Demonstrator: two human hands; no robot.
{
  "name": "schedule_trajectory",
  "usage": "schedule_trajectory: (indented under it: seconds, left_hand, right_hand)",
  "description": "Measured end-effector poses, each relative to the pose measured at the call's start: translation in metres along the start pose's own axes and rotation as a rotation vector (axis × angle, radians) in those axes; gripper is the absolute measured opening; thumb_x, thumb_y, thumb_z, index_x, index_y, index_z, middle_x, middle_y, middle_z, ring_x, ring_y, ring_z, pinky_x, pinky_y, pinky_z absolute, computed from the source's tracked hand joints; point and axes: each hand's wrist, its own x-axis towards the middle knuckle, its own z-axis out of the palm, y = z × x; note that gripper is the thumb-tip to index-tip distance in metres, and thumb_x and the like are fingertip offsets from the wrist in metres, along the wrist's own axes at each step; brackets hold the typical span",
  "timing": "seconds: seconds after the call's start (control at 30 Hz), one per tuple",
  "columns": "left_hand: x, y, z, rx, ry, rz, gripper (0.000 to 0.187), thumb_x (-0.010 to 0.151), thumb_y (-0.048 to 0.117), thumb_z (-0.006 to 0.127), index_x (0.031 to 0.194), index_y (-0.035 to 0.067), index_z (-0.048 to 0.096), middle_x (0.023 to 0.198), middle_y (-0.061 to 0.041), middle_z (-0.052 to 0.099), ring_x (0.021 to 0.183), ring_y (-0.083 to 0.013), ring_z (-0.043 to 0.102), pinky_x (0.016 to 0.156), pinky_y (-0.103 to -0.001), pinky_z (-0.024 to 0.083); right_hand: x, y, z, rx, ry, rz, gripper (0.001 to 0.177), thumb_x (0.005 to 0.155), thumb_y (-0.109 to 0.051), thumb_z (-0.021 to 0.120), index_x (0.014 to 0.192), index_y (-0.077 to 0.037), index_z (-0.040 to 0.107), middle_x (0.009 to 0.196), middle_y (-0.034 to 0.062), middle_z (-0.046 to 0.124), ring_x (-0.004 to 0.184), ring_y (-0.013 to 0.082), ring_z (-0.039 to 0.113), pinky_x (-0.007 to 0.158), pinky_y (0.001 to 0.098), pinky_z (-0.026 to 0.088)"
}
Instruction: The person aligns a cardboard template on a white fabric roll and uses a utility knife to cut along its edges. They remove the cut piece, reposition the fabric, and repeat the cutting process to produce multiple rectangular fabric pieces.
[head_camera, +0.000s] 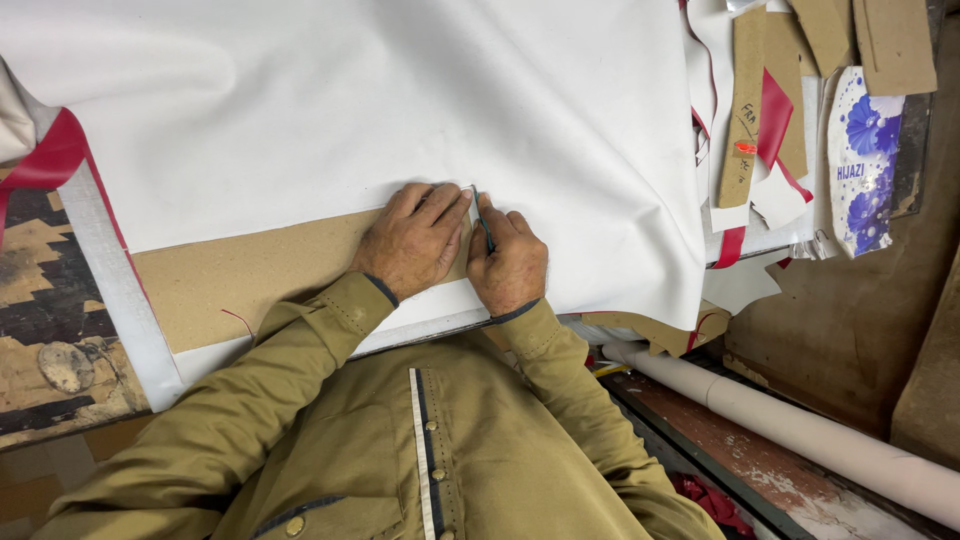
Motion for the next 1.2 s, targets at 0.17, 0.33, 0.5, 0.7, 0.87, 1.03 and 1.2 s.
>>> schedule_trajectory:
  seconds: [0.17,0.33,0.5,0.7,0.87,1.03,1.2]
  left_hand:
    - [0.000,0.000,0.000,0.027,0.000,-0.011,0.041,0.097,0.021,0.067,0.132,0.000,0.067,0.129,-0.005,0.059,0.113,-0.0264,0.051,0.101,-0.039,0.052]
    - [0.000,0.002,-0.001,0.074,-0.002,0.006,0.042,0.095,0.020,0.068,0.132,-0.001,0.067,0.129,-0.006,0.058,0.111,-0.0268,0.051,0.098,-0.039,0.053]
    - [0.000,0.003,0.000,0.070,-0.025,0.005,0.046,0.092,0.019,0.069,0.133,-0.002,0.067,0.130,-0.007,0.058,0.107,-0.0266,0.051,0.093,-0.038,0.053]
    - [0.000,0.002,0.002,0.103,-0.021,0.033,0.042,0.097,0.018,0.068,0.134,-0.002,0.066,0.130,-0.007,0.058,0.107,-0.0266,0.051,0.093,-0.038,0.053]
    - [-0.002,-0.002,0.004,0.101,-0.009,0.054,0.042,0.098,0.018,0.068,0.135,-0.002,0.065,0.132,-0.008,0.058,0.107,-0.0266,0.051,0.094,-0.037,0.054]
    - [-0.005,0.000,-0.002,0.035,-0.116,0.008,0.048,0.100,0.025,0.068,0.139,-0.002,0.062,0.138,-0.010,0.057,0.118,-0.0292,0.051,0.104,-0.043,0.047]
    - [-0.042,-0.003,-0.073,0.124,-0.354,-0.224,0.086,0.080,0.058,0.074,0.145,0.005,0.051,0.149,-0.016,0.049,0.132,-0.0350,0.044,0.118,-0.060,0.018]
  right_hand:
    - [0.007,-0.002,-0.004,-0.083,-0.079,-0.010,0.034,0.087,-0.003,0.068,0.121,-0.001,0.073,0.076,0.0151,0.065,0.058,0.0281,0.063,0.052,0.0394,0.052]
    - [-0.012,-0.006,-0.009,-0.109,-0.142,0.066,0.039,0.087,-0.001,0.065,0.127,0.002,0.068,0.078,0.0174,0.066,0.058,0.0309,0.065,0.051,0.0414,0.053]
    - [-0.068,-0.008,-0.027,-0.109,-0.109,0.075,0.040,0.088,-0.001,0.066,0.128,0.001,0.068,0.078,0.0190,0.066,0.063,0.0358,0.066,0.056,0.0450,0.054]
    - [-0.119,-0.002,-0.038,-0.086,-0.116,0.111,0.044,0.085,-0.001,0.067,0.129,0.000,0.066,0.080,0.0180,0.066,0.063,0.0346,0.066,0.055,0.0433,0.054]
    - [-0.138,0.006,-0.034,-0.088,-0.117,0.158,0.045,0.083,-0.001,0.068,0.128,-0.001,0.068,0.078,0.0163,0.065,0.062,0.0326,0.066,0.054,0.0422,0.054]
    - [-0.143,0.006,-0.037,-0.124,-0.122,0.163,0.042,0.083,-0.001,0.070,0.125,-0.002,0.070,0.076,0.0167,0.065,0.061,0.0327,0.064,0.054,0.0419,0.052]
    - [-0.117,0.015,-0.087,0.330,-0.354,0.331,0.038,0.087,-0.003,0.070,0.126,-0.004,0.072,0.071,0.0094,0.066,0.058,0.0154,0.060,0.054,0.0319,0.051]
